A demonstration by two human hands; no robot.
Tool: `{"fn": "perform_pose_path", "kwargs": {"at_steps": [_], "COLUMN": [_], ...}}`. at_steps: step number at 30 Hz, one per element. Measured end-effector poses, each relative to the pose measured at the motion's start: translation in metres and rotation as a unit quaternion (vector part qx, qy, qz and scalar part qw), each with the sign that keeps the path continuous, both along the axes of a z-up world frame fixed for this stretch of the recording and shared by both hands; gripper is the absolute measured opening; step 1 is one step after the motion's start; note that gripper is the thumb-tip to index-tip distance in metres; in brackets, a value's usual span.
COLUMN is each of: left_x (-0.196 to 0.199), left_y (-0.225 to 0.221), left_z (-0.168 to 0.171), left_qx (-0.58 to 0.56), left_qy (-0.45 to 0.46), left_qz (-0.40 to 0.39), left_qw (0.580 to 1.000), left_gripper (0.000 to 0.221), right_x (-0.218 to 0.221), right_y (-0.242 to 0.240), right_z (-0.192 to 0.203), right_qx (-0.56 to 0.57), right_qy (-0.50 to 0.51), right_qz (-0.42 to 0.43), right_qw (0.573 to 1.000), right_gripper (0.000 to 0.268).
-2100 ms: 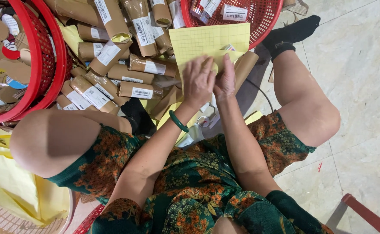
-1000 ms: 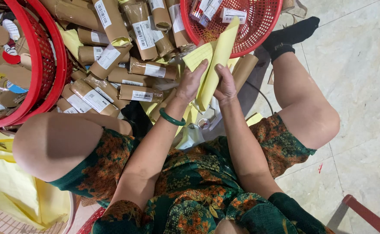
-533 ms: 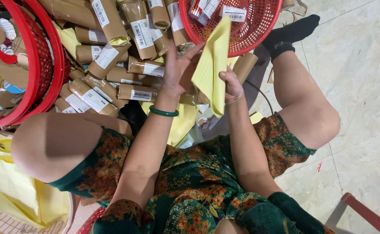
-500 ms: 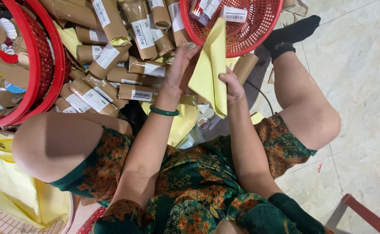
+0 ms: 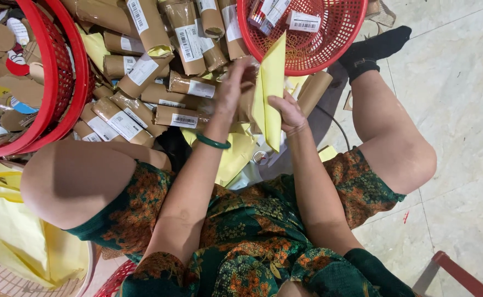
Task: Wrapping products in paper, labeling cardboard tubes, and inserting rolled posters into tubes for shipping.
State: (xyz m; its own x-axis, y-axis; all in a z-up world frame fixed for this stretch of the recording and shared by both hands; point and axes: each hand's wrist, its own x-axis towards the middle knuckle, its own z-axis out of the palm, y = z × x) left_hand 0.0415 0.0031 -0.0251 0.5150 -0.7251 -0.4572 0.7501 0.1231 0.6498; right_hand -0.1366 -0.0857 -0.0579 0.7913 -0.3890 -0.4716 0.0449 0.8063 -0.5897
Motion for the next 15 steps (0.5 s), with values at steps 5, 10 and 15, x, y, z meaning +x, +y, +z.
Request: {"fn": "perform_pose_path", "kwargs": {"at_steps": [5, 10, 15], "left_x": [-0.052, -0.077, -0.084], "left_y": [-0.008, -0.005, -0.006], "left_z": [-0.033, -0.018, -0.022], "left_qx": [0.078, 0.149, 0.178], "left_qy": [-0.142, -0.426, -0.494], "left_qz": [-0.048, -0.058, -0.068], "left_qw": [0.986, 0.890, 0.848], "left_gripper": [0.055, 0.065, 0.077], "right_x": [0.028, 0.031, 0.034], "right_y": [0.019, 0.023, 0.024], "right_z": [0.007, 0.004, 0.015], "right_qx": [-0.107, -0.133, -0.138], "right_qy": [0.076, 0.092, 0.077], "right_qz": [-0.077, -0.145, -0.210], "right_qw": [0.988, 0.976, 0.965], "right_gripper": [0.054, 0.049, 0.045]}}
